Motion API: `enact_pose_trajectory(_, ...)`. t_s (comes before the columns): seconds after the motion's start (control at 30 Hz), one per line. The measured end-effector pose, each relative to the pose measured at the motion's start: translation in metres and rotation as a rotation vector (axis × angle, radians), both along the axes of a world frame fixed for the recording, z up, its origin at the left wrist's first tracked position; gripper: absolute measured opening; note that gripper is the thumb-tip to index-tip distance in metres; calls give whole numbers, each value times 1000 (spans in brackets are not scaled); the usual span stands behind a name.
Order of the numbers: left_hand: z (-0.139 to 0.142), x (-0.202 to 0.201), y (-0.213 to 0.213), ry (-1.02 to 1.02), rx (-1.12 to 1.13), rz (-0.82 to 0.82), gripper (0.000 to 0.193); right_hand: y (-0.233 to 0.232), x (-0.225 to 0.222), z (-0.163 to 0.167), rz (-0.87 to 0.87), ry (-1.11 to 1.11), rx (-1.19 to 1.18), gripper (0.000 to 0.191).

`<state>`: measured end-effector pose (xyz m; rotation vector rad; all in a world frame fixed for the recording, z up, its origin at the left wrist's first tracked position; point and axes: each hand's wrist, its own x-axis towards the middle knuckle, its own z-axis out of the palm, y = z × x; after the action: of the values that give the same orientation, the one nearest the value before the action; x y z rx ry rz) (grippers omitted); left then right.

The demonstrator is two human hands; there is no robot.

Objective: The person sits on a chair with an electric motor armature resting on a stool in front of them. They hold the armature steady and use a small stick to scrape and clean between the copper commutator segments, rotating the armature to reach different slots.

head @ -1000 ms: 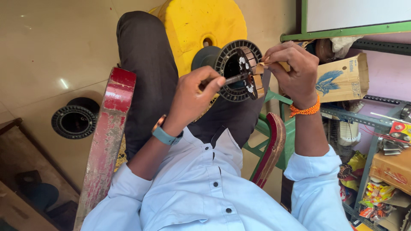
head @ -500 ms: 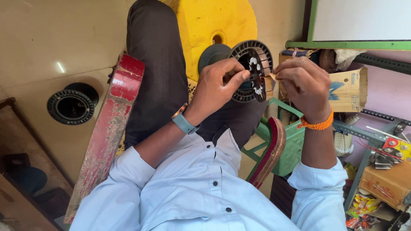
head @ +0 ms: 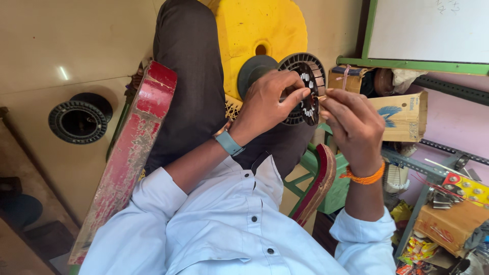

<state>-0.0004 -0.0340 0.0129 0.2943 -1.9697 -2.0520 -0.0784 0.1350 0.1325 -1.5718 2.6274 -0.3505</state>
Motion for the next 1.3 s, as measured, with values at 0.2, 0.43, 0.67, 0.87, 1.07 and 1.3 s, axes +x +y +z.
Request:
enact_pose_trajectory(0.2, -5, 6, 11, 115, -220, 132, 22, 1, 25, -27, -178, 4, -253, 23)
enact_pose_trajectory(0.43, -7, 14, 25, 111, -152, 59, 30, 13, 9, -33, -221, -74, -247, 20)
enact_pose_trajectory(0.67, -12, 12, 25, 139, -145, 52, 24, 38, 3, -49, -369, -257, -634, 8)
enact_pose_trajectory(0.87, -14, 9, 28, 117, -157, 90, 27, 61, -10, -45, -341, -299, -655, 12)
enact_pose_trajectory(1.07, -14, 8, 29, 105, -186, 113, 29, 46, -43, -28, -279, -579, -423, 12)
enact_pose_trajectory(1.3, -24, 7, 27, 180, -240, 101, 24, 0, -77, 4, -41, -518, -23, 11)
